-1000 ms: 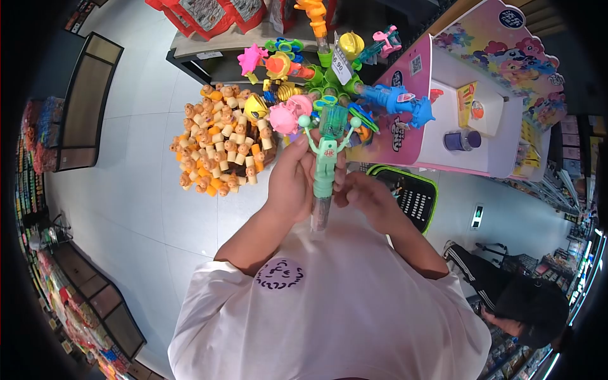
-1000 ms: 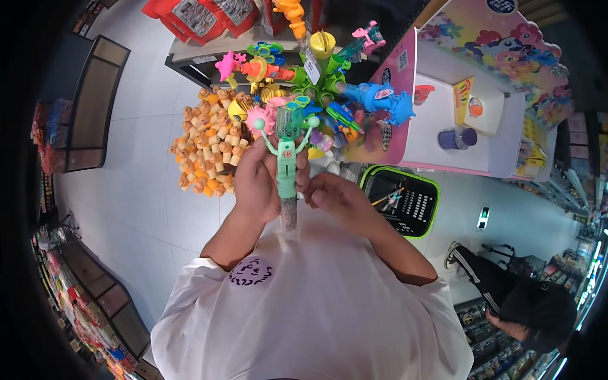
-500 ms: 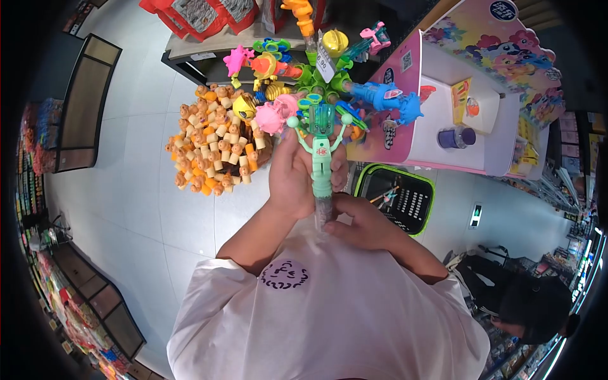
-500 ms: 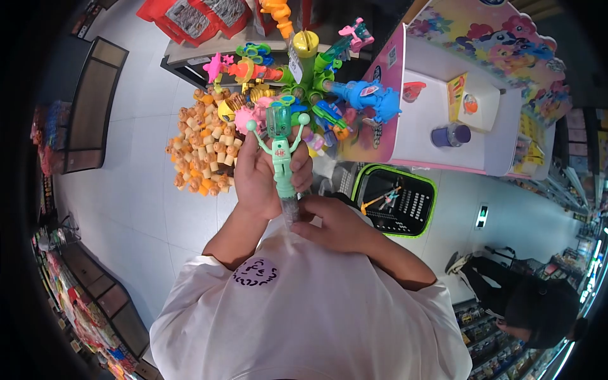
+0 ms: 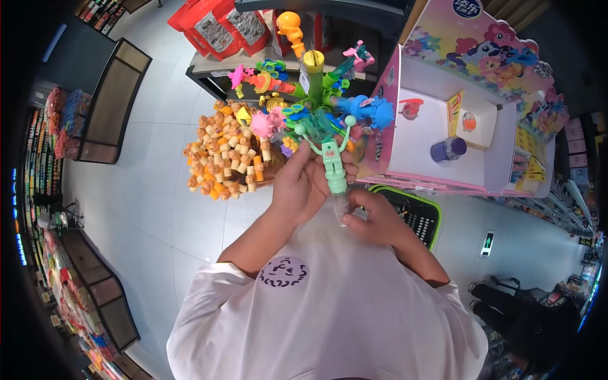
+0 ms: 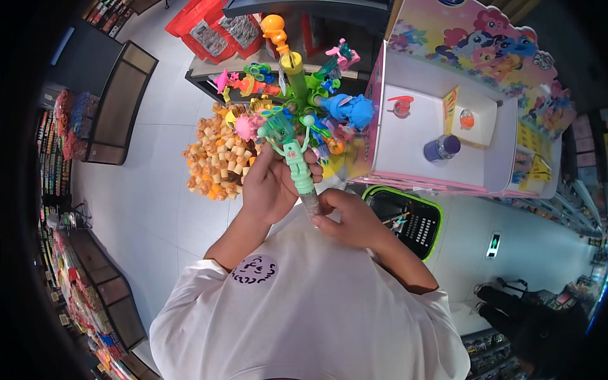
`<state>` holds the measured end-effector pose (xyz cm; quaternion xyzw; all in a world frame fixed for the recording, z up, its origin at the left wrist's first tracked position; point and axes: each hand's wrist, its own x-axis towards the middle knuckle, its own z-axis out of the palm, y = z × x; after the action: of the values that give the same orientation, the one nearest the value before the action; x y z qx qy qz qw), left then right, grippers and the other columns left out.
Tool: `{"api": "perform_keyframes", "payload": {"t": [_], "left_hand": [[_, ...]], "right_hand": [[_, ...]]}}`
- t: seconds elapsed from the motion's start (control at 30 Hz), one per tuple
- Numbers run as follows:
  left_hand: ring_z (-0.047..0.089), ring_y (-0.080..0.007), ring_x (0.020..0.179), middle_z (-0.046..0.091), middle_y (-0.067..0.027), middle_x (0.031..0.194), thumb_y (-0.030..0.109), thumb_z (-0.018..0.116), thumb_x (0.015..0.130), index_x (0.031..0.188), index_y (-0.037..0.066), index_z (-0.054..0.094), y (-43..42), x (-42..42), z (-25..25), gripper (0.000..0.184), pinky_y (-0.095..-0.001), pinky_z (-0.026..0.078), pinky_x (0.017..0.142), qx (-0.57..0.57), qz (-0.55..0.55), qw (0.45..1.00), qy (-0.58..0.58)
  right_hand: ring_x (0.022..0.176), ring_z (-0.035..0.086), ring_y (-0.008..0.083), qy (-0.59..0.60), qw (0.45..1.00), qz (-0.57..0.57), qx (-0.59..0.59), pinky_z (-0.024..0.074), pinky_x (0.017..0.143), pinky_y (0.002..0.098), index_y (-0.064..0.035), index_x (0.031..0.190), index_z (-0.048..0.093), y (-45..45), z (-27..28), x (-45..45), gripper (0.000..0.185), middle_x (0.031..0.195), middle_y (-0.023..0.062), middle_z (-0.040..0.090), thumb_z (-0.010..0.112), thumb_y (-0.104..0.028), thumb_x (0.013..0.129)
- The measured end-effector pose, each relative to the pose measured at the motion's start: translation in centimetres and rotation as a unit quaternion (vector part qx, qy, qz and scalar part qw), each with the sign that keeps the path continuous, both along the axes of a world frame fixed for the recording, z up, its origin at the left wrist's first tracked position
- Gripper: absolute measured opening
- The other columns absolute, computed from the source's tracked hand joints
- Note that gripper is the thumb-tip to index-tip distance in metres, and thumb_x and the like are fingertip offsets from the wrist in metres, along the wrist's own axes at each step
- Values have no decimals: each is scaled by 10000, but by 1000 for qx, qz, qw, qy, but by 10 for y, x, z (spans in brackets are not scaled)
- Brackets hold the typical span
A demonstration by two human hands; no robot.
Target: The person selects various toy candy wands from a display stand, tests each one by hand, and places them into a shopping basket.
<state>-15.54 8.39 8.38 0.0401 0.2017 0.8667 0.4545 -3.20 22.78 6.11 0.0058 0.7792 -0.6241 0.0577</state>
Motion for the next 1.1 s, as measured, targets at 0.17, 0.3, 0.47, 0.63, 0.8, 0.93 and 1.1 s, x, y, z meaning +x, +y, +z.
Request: {"api": "perform_keyframes", "payload": {"t": [0.17, 0.3, 0.47, 0.63, 0.8, 0.93, 1.1], "left_hand": [[614, -319, 1002, 604, -184, 1125, 409, 289, 1006, 1268, 19, 452, 6, 20, -8, 497, -440, 469, 923, -27, 14, 999, 26], [578, -309, 1080, 589, -180, 1168, 392, 318, 1003, 1264, 32, 458, 10, 40, -7, 467, -441, 440, 971, -96, 47, 993, 53], [536, -299, 1147, 578, -175, 1196, 381, 372, 990, 1271, 33, 457, 13, 55, -18, 455, -434, 416, 1001, -154, 52, 983, 82], [523, -261, 1159, 555, -161, 1235, 352, 457, 954, 1295, 27, 442, 21, 61, -18, 471, -398, 397, 1001, -161, -5, 973, 163], [500, -243, 1175, 530, -152, 1253, 277, 548, 917, 1294, -12, 438, 28, 64, -17, 487, -376, 363, 1024, -152, -8, 978, 142], [508, -241, 1157, 531, -151, 1246, 270, 547, 915, 1294, -14, 433, 21, 60, -20, 487, -383, 366, 1020, -148, -27, 978, 143], [507, -238, 1159, 540, -156, 1239, 258, 549, 911, 1292, -10, 434, 13, 59, -23, 480, -392, 366, 1021, -164, -20, 976, 140]], "right_hand": [[749, 595, 155, -1, 998, 5, -55, 484, 727, 302, 18, 949, 576, 11, -12, 20, 213, 812, 73, 619, 648, -137, 822], [772, 543, 96, -39, 973, -7, -229, 453, 707, 264, 14, 1078, 527, 5, -36, 36, 232, 853, 19, 572, 572, -123, 896], [777, 464, 59, -14, 971, -4, -240, 391, 684, 224, -6, 1146, 499, 6, -26, 48, 246, 885, -8, 506, 512, -135, 938], [729, 415, 59, 14, 960, -47, -274, 366, 661, 215, -20, 1157, 509, 11, -30, 56, 258, 851, -10, 486, 476, -181, 959], [674, 430, 76, 33, 954, -139, -265, 361, 622, 230, -28, 1169, 520, 13, -26, 59, 329, 754, -4, 488, 445, -285, 978], [667, 436, 73, 48, 963, -120, -235, 361, 617, 226, -23, 1176, 527, 10, -28, 54, 354, 741, -8, 491, 447, -307, 980], [656, 435, 71, 60, 972, -96, -207, 355, 602, 222, -19, 1206, 522, 10, -26, 48, 391, 725, -13, 480, 456, -329, 977]]}}
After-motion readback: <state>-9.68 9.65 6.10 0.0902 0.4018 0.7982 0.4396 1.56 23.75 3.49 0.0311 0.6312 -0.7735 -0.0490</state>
